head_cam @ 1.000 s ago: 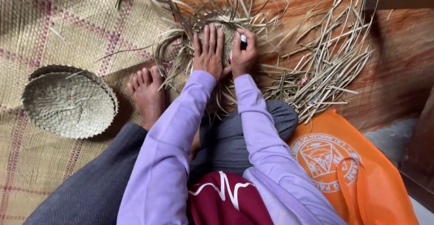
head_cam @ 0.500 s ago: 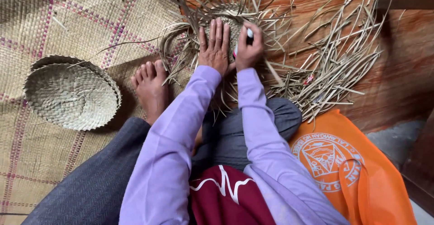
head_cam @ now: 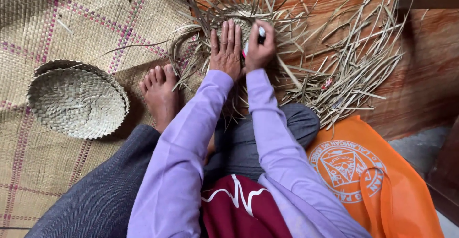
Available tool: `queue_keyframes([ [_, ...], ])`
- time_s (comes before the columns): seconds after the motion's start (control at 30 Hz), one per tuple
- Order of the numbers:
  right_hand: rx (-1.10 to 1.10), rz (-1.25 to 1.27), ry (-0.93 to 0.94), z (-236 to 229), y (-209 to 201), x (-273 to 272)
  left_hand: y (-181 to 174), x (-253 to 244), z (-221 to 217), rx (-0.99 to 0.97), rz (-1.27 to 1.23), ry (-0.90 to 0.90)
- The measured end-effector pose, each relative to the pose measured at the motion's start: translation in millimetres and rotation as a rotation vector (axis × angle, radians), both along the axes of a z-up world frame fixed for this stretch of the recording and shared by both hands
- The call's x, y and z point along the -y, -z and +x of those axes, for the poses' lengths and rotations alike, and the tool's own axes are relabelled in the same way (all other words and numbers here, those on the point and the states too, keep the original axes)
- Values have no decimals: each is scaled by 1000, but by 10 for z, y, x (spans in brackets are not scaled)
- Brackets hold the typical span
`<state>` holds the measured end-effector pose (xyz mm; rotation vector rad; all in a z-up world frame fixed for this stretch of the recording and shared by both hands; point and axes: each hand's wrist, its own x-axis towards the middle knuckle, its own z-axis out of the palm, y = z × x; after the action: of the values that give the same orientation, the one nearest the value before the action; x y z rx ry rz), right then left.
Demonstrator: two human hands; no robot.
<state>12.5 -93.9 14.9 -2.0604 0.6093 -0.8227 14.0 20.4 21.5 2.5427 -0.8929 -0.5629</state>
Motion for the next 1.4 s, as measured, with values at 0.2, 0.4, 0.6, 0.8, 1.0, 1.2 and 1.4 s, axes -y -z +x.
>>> queue_keyframes([
  [0.2, 1, 233, -137, 328, -330, 142, -95, 3, 53, -15, 24, -7],
  [0.4, 182, 487, -64, -66, -801, 798, -99, 15, 81, -7, 2, -15],
  [0.6, 35, 235, -114, -229, -787, 442, -210, 1, 75, -109, 55, 6],
  [0.8, -62, 41, 29, -395, -423, 247, -92, 128, 29, -84, 99, -52],
  [1.0, -98, -14, 92, -313, -450, 198, -76, 141, 33, -79, 83, -66],
  [1.2, -71, -87, 92, 119, -466, 399, 388, 187, -108, 274, 160, -58],
  [1.4, -42, -16, 149, -214, -442, 349, 117, 166, -33, -19, 155, -28],
])
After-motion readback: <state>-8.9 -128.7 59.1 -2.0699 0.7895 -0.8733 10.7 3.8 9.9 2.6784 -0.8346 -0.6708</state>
